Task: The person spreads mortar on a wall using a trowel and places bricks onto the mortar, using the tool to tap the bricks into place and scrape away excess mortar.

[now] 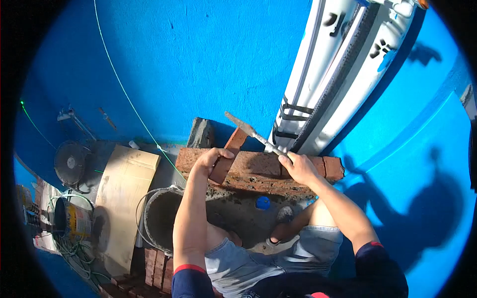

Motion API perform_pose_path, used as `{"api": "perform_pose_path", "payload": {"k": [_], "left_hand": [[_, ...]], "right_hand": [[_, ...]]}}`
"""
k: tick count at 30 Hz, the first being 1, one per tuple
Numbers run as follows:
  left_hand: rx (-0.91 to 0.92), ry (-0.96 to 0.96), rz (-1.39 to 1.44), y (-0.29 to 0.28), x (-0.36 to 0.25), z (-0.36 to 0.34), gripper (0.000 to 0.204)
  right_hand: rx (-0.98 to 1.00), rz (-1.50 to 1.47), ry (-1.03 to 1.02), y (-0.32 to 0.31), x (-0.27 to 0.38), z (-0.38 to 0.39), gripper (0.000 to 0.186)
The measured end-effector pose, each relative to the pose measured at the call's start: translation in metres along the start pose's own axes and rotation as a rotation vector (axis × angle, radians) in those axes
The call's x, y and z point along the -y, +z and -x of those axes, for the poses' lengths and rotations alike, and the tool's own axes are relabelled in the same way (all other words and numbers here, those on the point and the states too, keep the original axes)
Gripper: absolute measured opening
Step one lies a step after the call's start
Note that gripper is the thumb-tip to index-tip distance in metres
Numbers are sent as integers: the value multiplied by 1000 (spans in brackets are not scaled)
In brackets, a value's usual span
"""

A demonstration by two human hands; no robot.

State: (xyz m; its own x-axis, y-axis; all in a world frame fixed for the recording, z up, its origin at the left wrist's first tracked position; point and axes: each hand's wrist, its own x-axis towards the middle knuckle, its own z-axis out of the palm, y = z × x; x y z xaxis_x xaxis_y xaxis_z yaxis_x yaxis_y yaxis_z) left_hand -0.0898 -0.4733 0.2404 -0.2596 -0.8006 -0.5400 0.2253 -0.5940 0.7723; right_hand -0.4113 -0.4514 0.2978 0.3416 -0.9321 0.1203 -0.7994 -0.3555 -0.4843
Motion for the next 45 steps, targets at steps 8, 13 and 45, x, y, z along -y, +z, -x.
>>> {"api": "perform_pose_path", "payload": {"k": [8, 13, 45], "left_hand": [[-78, -33, -94, -9, 10, 5, 27], [53, 8, -33, -3, 5, -2, 34], [11, 373, 646, 85, 20, 22, 38]], "right_hand": [[-275, -547, -412, -83, 60, 4, 47], [21, 87, 64, -4, -20, -5, 42], [163, -882, 65, 32, 18, 6, 79]]}}
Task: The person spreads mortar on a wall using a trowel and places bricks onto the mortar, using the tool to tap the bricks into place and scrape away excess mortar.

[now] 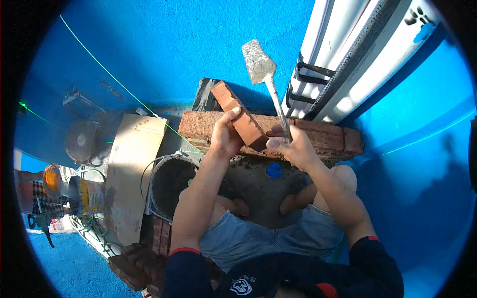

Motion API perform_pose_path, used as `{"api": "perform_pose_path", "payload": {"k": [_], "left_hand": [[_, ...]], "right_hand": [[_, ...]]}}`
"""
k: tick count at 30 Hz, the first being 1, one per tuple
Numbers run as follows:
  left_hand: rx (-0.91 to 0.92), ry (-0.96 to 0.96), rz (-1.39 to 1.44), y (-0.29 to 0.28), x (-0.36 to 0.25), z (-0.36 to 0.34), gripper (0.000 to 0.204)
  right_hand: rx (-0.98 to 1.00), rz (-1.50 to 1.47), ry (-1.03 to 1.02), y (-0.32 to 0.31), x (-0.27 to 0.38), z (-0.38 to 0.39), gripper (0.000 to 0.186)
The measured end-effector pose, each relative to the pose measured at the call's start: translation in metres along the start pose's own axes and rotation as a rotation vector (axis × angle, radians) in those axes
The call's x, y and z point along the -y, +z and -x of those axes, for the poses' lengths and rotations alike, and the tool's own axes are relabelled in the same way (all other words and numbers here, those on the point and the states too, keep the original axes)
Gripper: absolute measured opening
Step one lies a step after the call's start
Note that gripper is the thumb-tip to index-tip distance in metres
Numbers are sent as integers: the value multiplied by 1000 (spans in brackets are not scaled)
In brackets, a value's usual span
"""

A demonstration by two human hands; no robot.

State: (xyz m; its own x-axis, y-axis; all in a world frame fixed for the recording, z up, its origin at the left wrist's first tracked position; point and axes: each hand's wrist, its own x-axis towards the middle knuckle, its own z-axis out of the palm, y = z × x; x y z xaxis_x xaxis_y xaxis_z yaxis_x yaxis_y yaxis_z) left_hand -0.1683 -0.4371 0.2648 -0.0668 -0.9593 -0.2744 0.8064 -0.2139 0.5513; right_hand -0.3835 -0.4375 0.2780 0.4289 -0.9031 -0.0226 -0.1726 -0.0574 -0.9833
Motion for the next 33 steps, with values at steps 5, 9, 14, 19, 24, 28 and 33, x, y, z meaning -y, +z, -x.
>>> {"api": "perform_pose_path", "payload": {"k": [5, 9, 14, 19, 24, 28, 33], "left_hand": [[-102, -50, 13, -3, 5, -10, 45], [-178, 104, -178, 14, 15, -7, 47], [78, 254, -375, -23, -7, -17, 57], [279, -21, -159, -20, -25, -6, 53], [229, -15, -21, -15, -9, 3, 58], [339, -42, 119, -8, -14, 23, 72], [228, -105, -265, 5, 2, 51, 65]], "right_hand": [[-4, 178, -59, 10, 3, 2, 83], [-54, 226, -141, 14, 8, -3, 81], [-180, 154, -260, 4, -8, -5, 49], [-221, 253, -157, -34, 15, 12, 42], [-264, 347, -139, -55, 14, 28, 39], [-396, 452, -276, -65, 12, 43, 40], [-346, 165, -126, -74, -6, 63, 39]]}}
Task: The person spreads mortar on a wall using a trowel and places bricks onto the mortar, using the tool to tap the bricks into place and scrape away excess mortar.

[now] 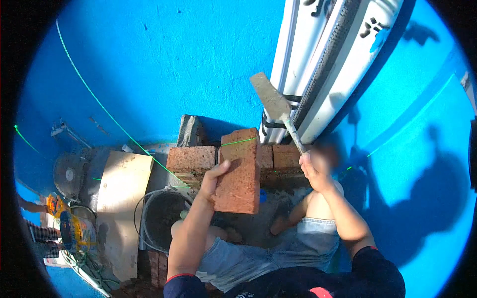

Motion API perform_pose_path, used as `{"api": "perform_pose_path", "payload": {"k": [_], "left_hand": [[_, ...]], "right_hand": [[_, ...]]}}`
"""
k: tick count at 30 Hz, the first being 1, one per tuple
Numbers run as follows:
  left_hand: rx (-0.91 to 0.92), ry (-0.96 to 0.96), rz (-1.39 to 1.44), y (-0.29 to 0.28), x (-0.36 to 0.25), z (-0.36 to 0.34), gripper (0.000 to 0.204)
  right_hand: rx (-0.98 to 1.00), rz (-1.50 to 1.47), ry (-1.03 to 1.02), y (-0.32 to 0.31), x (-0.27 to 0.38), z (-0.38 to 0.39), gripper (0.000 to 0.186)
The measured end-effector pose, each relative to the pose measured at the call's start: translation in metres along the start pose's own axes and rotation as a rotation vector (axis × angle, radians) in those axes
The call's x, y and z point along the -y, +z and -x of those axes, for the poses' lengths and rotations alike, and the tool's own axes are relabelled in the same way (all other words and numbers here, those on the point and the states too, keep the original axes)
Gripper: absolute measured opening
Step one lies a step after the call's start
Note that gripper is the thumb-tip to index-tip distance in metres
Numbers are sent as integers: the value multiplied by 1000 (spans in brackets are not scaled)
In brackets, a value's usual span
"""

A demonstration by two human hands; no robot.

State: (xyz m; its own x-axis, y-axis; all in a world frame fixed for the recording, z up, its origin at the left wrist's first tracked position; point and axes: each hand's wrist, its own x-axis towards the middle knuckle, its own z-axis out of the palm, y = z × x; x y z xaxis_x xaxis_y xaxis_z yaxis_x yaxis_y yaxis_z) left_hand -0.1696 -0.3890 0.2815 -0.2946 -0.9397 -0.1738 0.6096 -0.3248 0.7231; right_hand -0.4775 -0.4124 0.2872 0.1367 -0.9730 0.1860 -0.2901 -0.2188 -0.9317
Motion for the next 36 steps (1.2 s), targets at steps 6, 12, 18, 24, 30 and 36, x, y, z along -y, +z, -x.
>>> {"api": "perform_pose_path", "payload": {"k": [6, 12, 18, 24, 30, 36], "left_hand": [[230, -21, 332, -18, -12, -13, 67], [13, -83, 275, -19, -10, -24, 57], [-48, -120, 299, -3, -11, -24, 58], [33, -59, 244, -6, -6, -24, 60], [112, -10, 172, -24, -4, -20, 63], [-140, -41, 107, -24, -11, -23, 50]], "right_hand": [[25, 109, -85, -17, 8, -1, 42], [114, 455, -354, -39, 60, -28, 42], [212, 728, -256, -38, 79, -52, 41], [313, 512, -247, -52, 120, -61, 53], [253, -484, -542, -44, 164, -61, 57], [280, 797, -71, -59, 42, -67, 48]]}}
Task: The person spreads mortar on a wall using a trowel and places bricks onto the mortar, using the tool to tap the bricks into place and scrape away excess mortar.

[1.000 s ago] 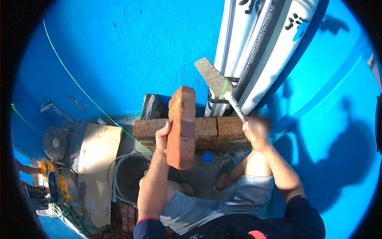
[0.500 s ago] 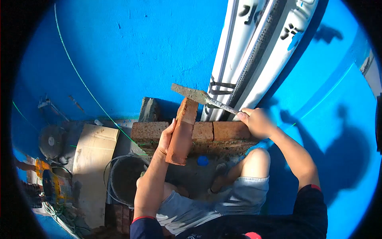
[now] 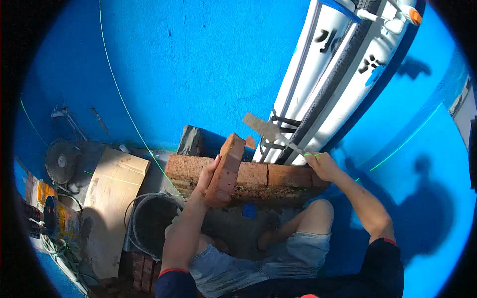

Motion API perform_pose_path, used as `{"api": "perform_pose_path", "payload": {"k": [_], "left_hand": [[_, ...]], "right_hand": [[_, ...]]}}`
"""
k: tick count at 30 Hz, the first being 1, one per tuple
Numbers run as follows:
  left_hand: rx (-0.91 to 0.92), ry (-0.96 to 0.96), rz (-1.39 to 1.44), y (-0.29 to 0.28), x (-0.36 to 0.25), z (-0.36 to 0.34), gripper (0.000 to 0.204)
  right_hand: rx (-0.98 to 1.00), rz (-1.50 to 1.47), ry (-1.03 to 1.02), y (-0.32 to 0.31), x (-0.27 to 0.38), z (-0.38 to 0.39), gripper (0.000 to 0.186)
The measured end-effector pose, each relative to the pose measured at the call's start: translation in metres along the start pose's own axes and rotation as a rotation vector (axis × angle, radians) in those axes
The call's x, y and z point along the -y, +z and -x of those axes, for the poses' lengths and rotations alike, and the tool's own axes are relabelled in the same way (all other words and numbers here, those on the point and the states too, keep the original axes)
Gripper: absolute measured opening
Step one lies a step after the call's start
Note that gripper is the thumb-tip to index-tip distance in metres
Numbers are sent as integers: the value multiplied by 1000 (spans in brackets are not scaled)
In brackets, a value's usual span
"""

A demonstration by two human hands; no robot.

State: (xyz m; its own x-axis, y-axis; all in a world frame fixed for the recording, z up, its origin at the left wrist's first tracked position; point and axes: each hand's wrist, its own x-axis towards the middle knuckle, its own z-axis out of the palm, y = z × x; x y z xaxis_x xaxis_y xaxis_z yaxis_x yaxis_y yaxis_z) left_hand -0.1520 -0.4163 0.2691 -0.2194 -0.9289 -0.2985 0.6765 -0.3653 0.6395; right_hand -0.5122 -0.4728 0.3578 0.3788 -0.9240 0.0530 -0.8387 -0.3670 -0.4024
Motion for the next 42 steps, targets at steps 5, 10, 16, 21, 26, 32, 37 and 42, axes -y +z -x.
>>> {"api": "perform_pose_path", "payload": {"k": [5, 10, 16, 21, 26, 32, 37, 42], "left_hand": [[99, 34, 110, -1, -1, -2, 52], [152, 142, -27, -20, -20, 3, 53], [87, 330, -351, 1, -12, -4, 55], [-2, 241, -511, 3, -14, -7, 59], [-112, 93, -514, -3, -14, -7, 64], [-226, 72, -691, 17, -22, 2, 69], [-66, 32, -487, -5, -20, -2, 60], [-3, 87, -551, -16, -10, -14, 63]], "right_hand": [[-110, -239, -39, -17, 19, -3, 51], [-165, -430, -36, -33, 44, 13, 47], [-252, -87, -126, -17, 44, 24, 41], [-253, 14, -278, -12, 64, 17, 35], [-299, -262, -378, -18, 97, 23, 31], [-278, 299, -221, 53, -26, -1, 37], [-176, 111, -155, 34, 43, 8, 36], [-321, -249, -369, -2, 102, 23, 23]]}}
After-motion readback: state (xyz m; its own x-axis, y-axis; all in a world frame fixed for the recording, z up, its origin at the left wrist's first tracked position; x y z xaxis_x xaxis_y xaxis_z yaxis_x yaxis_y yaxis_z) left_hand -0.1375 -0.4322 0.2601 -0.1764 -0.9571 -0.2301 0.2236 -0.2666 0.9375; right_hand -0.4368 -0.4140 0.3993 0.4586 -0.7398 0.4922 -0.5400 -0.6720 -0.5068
